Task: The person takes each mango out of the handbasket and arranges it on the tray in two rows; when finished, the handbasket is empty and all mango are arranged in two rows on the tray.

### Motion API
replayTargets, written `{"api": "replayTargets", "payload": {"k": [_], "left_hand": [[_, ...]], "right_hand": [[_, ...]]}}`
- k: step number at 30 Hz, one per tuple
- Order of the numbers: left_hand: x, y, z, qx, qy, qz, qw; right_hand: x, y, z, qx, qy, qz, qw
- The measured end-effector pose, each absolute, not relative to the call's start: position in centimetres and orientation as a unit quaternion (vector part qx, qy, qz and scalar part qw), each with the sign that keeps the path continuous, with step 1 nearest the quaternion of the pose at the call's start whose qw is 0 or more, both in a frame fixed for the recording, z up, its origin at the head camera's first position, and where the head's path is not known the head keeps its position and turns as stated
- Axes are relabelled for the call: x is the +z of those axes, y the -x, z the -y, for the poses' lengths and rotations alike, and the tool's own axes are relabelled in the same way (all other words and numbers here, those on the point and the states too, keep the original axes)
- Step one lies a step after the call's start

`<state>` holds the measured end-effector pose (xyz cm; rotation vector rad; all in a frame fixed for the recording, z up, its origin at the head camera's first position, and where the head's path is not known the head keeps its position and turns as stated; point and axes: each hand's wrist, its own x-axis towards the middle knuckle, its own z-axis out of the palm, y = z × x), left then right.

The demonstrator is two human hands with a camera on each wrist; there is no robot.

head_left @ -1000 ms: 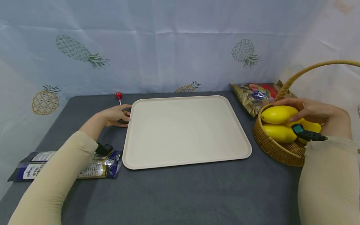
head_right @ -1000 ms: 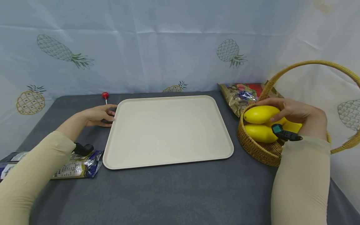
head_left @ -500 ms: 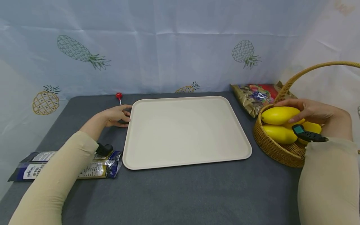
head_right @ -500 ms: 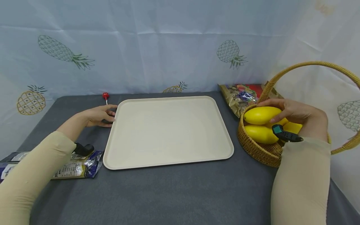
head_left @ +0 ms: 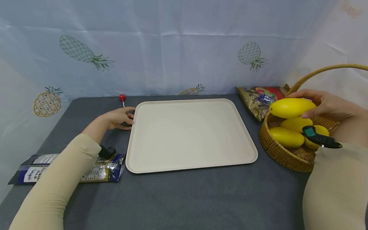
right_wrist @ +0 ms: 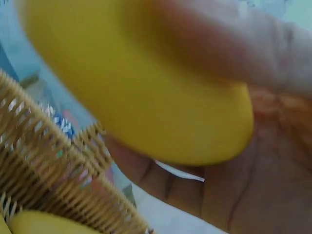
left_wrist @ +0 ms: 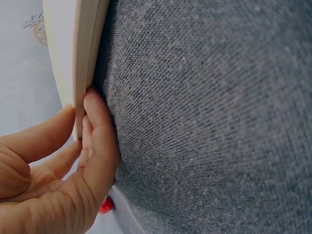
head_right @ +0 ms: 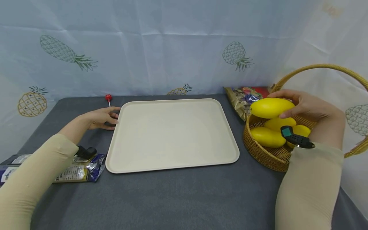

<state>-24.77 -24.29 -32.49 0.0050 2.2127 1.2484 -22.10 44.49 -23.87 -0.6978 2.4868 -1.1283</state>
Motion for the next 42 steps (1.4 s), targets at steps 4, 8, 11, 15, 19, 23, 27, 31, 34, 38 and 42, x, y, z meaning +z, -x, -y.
{"api": "replayTargets", "payload": {"k": [4, 8, 11, 15, 19, 23, 27, 31, 34, 38, 42], "left_hand": [[-32.4, 24.7, 24.3, 0.47, -0.002, -0.831, 0.296], [-32.3, 24.6, 24.3, 0.471, -0.001, -0.831, 0.296], [-32.4, 24.6, 24.3, 0.473, -0.001, -0.829, 0.297], [-32.5, 24.6, 24.4, 0.477, -0.001, -0.827, 0.298], [-32.5, 24.5, 24.5, 0.478, -0.002, -0.826, 0.298], [-32.4, 24.5, 24.4, 0.477, -0.004, -0.827, 0.298], [-32.3, 24.5, 24.3, 0.477, -0.005, -0.827, 0.297], [-32.4, 24.5, 24.4, 0.479, -0.005, -0.826, 0.297], [-32.4, 24.5, 24.5, 0.481, -0.007, -0.825, 0.297], [-32.3, 24.5, 24.5, 0.483, -0.006, -0.824, 0.298], [-32.4, 24.6, 24.5, 0.482, -0.006, -0.823, 0.299]], "right_hand": [[-22.7, 21.6, -42.6, -0.376, 0.241, -0.885, 0.134], [-21.6, 21.3, -40.6, -0.363, 0.234, -0.893, 0.129], [-21.0, 21.3, -39.0, -0.34, 0.225, -0.905, 0.12], [-20.2, 21.6, -36.5, -0.323, 0.233, -0.909, 0.121], [-19.7, 22.1, -34.0, -0.336, 0.256, -0.895, 0.143], [-19.7, 22.8, -31.6, -0.356, 0.284, -0.876, 0.159], [-20.3, 23.8, -29.2, -0.376, 0.325, -0.853, 0.161], [-21.5, 24.9, -26.5, -0.411, 0.339, -0.826, 0.187], [-22.6, 25.6, -24.4, -0.426, 0.33, -0.817, 0.207], [-24.0, 26.5, -22.0, -0.44, 0.323, -0.809, 0.22], [-25.3, 27.2, -19.9, -0.453, 0.329, -0.795, 0.233]]}}
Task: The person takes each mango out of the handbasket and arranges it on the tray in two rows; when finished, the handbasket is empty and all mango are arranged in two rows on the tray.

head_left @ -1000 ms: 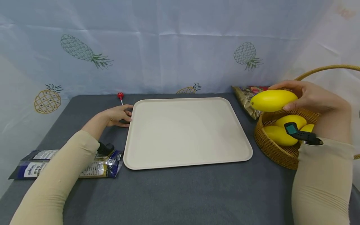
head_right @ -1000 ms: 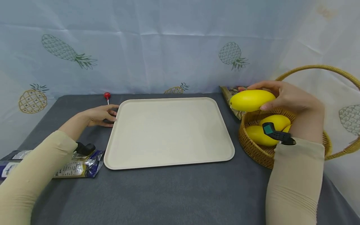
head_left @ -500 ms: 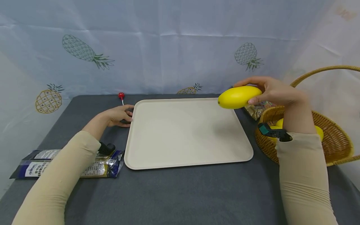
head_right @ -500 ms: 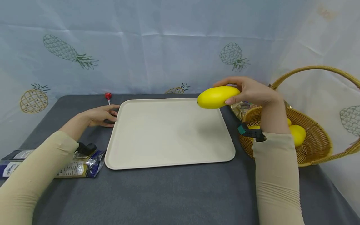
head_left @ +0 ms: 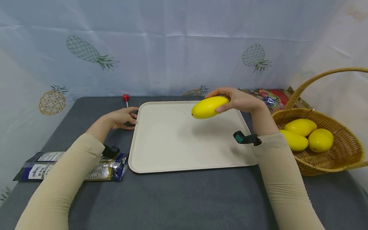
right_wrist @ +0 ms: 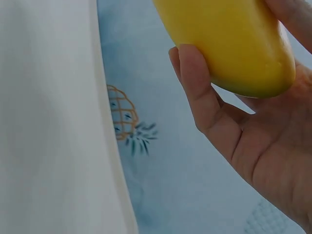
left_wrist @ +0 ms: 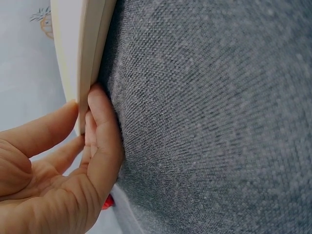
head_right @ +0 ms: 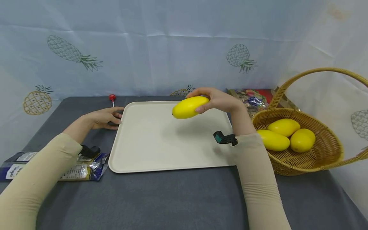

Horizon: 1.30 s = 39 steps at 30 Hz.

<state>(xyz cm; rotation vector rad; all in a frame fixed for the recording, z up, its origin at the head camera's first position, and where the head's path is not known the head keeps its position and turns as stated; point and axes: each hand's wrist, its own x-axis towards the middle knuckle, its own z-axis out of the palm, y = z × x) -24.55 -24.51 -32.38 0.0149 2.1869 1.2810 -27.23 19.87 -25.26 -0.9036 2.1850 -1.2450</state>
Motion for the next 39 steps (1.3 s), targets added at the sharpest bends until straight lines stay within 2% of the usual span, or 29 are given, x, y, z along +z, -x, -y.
{"api": "replayTargets", "payload": {"k": [13, 24, 39], "left_hand": [[-32.5, 24.8, 24.5, 0.484, -0.011, -0.821, 0.302], [-32.7, 24.8, 24.8, 0.49, -0.015, -0.817, 0.302], [-32.6, 24.6, 24.7, 0.486, -0.01, -0.821, 0.301]], "right_hand": [[-28.3, 29.1, -15.2, -0.492, 0.301, -0.778, 0.249], [-30.0, 30.8, -11.5, -0.557, 0.203, -0.756, 0.279], [-31.3, 32.0, -7.0, -0.526, 0.155, -0.785, 0.288]]}}
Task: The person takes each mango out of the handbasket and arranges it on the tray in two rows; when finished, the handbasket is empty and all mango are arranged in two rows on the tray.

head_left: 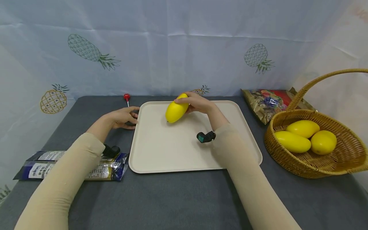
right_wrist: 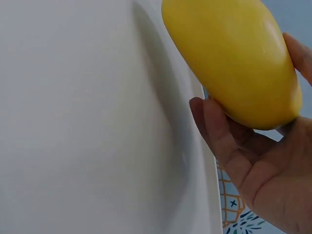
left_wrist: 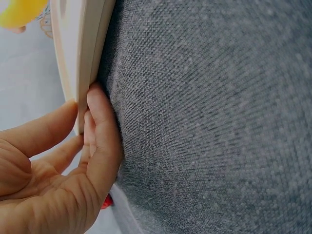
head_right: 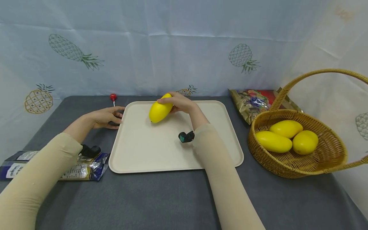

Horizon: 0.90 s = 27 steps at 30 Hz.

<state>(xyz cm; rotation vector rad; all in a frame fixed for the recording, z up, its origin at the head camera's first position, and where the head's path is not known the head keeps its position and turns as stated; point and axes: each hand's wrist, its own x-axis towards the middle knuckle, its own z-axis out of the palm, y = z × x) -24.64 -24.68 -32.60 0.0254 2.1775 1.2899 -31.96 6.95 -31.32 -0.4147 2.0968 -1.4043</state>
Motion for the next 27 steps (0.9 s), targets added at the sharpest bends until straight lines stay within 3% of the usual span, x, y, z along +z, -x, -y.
{"api": "replayTargets", "payload": {"k": [11, 27], "left_hand": [[-32.7, 24.8, 24.6, 0.485, -0.011, -0.821, 0.302], [-32.5, 24.6, 24.7, 0.481, -0.011, -0.824, 0.301]], "right_hand": [[-31.6, 31.9, -4.3, -0.479, 0.131, -0.816, 0.297], [-32.6, 32.1, -2.3, -0.417, 0.11, -0.881, 0.196]]}}
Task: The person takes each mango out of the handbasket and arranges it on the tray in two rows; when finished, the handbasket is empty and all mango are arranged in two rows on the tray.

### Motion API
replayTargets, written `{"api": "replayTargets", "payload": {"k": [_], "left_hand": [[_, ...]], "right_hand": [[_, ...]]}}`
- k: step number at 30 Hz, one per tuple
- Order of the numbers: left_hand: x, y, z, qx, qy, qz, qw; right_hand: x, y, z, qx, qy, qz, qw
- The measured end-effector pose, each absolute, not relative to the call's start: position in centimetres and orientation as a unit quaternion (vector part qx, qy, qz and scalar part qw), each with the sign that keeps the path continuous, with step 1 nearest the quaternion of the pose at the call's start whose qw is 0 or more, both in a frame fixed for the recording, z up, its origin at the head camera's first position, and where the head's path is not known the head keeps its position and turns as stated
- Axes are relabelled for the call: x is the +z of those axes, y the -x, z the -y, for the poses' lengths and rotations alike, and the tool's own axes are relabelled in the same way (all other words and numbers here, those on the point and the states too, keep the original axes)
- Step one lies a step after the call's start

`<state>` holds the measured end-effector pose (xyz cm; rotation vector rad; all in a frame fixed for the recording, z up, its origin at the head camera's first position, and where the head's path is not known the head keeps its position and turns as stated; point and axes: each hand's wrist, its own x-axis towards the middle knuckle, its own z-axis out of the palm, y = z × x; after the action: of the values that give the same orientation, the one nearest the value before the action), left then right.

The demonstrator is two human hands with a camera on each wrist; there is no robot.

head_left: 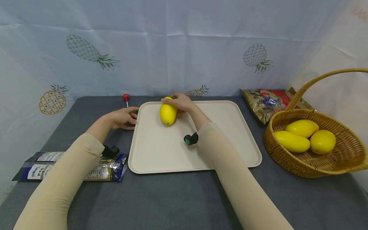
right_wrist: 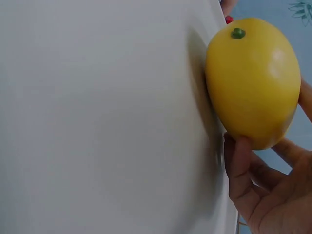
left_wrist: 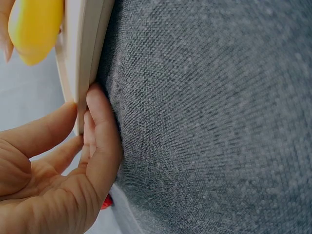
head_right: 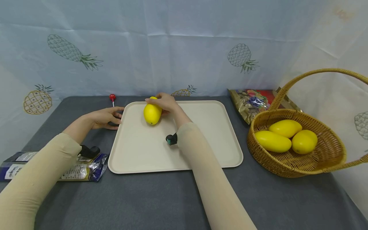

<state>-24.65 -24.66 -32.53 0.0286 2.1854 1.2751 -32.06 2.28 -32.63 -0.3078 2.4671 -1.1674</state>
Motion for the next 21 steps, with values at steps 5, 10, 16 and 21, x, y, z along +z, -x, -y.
{"api": "replayTargets", "payload": {"k": [5, 10, 16, 21], "left_hand": [[-32.49, 24.7, 24.56, 0.481, -0.01, -0.823, 0.301], [-32.55, 24.81, 24.57, 0.48, -0.013, -0.824, 0.3], [-32.5, 24.83, 24.56, 0.482, -0.015, -0.822, 0.303], [-32.51, 24.87, 24.57, 0.483, -0.012, -0.821, 0.305]], "right_hand": [[-32.89, 32.02, -1.88, -0.415, 0.11, -0.885, 0.18], [-33.01, 31.97, -1.77, -0.421, 0.11, -0.881, 0.185], [-32.99, 31.77, -1.8, -0.442, 0.105, -0.869, 0.196], [-32.86, 31.63, -1.78, -0.442, 0.1, -0.869, 0.201]]}}
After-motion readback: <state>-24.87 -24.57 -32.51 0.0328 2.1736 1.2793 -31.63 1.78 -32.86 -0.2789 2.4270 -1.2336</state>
